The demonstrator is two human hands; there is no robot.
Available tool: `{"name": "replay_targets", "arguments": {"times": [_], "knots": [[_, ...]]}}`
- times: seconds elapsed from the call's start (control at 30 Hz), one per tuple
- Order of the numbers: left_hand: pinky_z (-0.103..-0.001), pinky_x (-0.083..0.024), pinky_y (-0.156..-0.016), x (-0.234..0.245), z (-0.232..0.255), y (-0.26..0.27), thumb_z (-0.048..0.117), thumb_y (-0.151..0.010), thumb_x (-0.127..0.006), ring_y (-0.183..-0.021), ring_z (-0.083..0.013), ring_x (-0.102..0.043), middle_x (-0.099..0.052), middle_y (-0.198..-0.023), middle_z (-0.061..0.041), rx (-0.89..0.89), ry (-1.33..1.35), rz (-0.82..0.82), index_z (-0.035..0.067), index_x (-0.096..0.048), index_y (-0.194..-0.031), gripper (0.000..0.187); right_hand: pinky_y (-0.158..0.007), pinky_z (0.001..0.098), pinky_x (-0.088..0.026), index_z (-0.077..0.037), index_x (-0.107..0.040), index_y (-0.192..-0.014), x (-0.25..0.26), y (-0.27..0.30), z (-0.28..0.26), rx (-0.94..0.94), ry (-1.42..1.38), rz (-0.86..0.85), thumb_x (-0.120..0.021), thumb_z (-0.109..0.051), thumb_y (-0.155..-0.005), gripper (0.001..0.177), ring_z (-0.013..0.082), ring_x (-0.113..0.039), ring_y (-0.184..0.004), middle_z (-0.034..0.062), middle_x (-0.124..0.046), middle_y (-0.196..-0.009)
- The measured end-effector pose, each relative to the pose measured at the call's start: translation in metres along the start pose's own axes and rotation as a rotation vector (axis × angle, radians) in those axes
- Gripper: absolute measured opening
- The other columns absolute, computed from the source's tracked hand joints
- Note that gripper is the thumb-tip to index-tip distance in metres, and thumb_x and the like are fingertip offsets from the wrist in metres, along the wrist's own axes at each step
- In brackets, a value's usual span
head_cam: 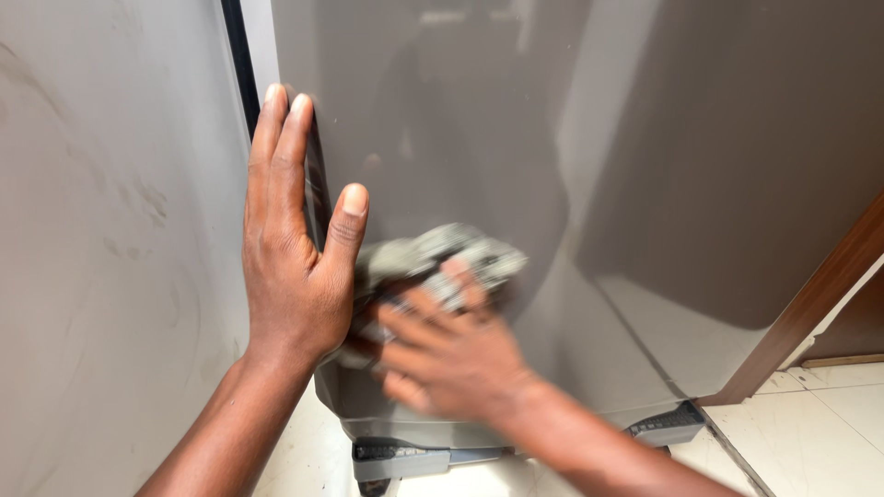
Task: The person wipes the exterior surfaces of a washing machine with a cloth, cleaning the top lid, the front panel, and the base near the wheels.
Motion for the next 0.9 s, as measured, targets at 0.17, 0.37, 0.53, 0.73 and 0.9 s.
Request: {"name": "replay_targets", "arguments": {"times": [0.17,0.37,0.53,0.73,0.9], "knots": [[-0.05,-0.025,-0.14,-0.011,0.0,0.005,0.041,-0.116,-0.049,-0.165,-0.0321,-0.025,-0.023,-0.174,-0.013,0.011,0.007,0.075,0.012,-0.028,-0.165,0.061,-0.121,0.0702,0.004,-0.031,-0.076,-0.113,0.042,0.044,0.082,-0.19,0.185,0.141,-0.06,-0.064,-0.097,0.04,0.0419,-0.015,-0.151,0.0084,-0.057,-0.142],[-0.047,-0.02,-0.139,-0.032,-0.003,0.015,0.039,-0.117,-0.052,-0.165,-0.03,-0.019,-0.017,-0.175,-0.013,0.002,-0.075,0.166,0.011,-0.02,-0.167,0.066,-0.125,0.0707,0.011,-0.029,-0.017,-0.165,0.063,0.113,0.171,-0.687,0.246,0.078,-0.022,-0.081,-0.098,0.085,0.0461,0.013,-0.158,0.0187,0.008,-0.173],[-0.047,-0.02,-0.139,-0.035,-0.004,0.021,0.036,-0.12,-0.052,-0.166,-0.0296,-0.018,-0.016,-0.175,-0.013,-0.024,-0.151,0.189,0.009,-0.016,-0.167,0.065,-0.129,0.0678,0.002,-0.022,-0.006,-0.173,0.085,0.167,0.217,-1.027,0.144,0.219,-0.017,-0.071,-0.107,0.083,0.045,0.004,-0.161,0.0246,0.001,-0.175],[-0.048,-0.022,-0.137,-0.033,-0.001,0.027,0.035,-0.12,-0.052,-0.164,-0.0344,-0.019,-0.015,-0.172,-0.018,-0.027,-0.155,0.17,0.007,-0.014,-0.166,0.066,-0.124,0.0503,-0.014,-0.009,0.002,-0.165,0.05,0.28,0.203,-1.561,-0.275,0.313,-0.023,-0.052,-0.111,0.074,0.0414,-0.01,-0.156,0.0252,-0.005,-0.167],[-0.055,-0.023,-0.133,-0.032,-0.004,0.043,0.035,-0.116,-0.046,-0.164,-0.0424,-0.016,-0.01,-0.173,-0.024,0.069,-0.17,0.051,0.004,-0.008,-0.168,0.072,-0.128,0.0436,-0.017,-0.012,0.0,-0.164,0.023,0.309,0.189,-1.692,-0.637,0.473,-0.023,-0.045,-0.109,0.068,0.0305,-0.017,-0.158,0.0156,-0.012,-0.17]]}}
Point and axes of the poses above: each hand's wrist, its own y-axis away from the middle knuckle, its own x-axis out of the back of the hand, z = x × y, the point moved 7 cm from there along -y, towards the middle knuckle
